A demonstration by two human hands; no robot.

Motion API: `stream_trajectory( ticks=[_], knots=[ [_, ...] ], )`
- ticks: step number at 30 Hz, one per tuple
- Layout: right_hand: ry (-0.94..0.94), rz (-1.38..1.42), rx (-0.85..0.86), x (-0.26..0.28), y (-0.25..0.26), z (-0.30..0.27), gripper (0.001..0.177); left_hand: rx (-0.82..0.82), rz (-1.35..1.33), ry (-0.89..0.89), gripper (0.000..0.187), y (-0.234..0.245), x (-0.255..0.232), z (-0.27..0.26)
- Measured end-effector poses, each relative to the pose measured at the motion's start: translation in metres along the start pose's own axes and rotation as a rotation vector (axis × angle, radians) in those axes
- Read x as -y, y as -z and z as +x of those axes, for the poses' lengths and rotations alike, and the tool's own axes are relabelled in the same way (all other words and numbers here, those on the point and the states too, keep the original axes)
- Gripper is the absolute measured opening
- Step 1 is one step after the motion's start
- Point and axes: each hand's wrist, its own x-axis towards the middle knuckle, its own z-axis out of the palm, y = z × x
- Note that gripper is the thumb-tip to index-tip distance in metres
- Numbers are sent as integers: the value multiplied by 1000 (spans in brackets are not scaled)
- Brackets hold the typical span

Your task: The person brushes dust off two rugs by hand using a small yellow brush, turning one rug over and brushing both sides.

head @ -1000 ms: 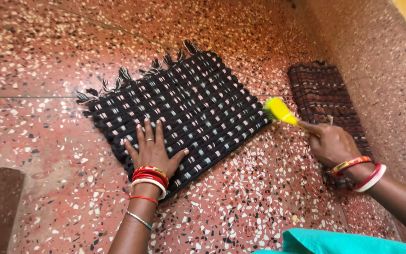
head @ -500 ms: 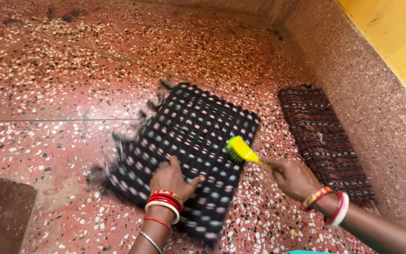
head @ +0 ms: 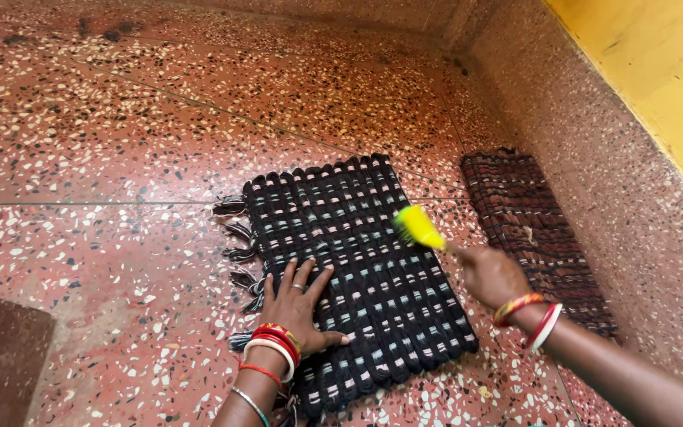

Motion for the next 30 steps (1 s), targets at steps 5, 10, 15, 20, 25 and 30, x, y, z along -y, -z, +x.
stream_trajectory(
  ticks=[5,10,15,20,25,30],
  knots=[
    [-200,13,-53,-5,14,17,42,1,33,31,124,8,-2,-1],
    [362,276,-18,29,-25,-28,39,-55,94,50,122,6,-4,-4],
    [81,58,42,13,-8,-22,37,-21,63,150,118,7,-12,-9],
    [-333,-17,14,-18,27,-17,43,-97,45,210,118,0,-12,-6],
    [166,235,44,2,-14,-43,50,-262,43,260,115,-18,-8,0],
    [316,199,27,-9,-24,-27,58,-364,46,169,115,-35,5,4]
  ],
)
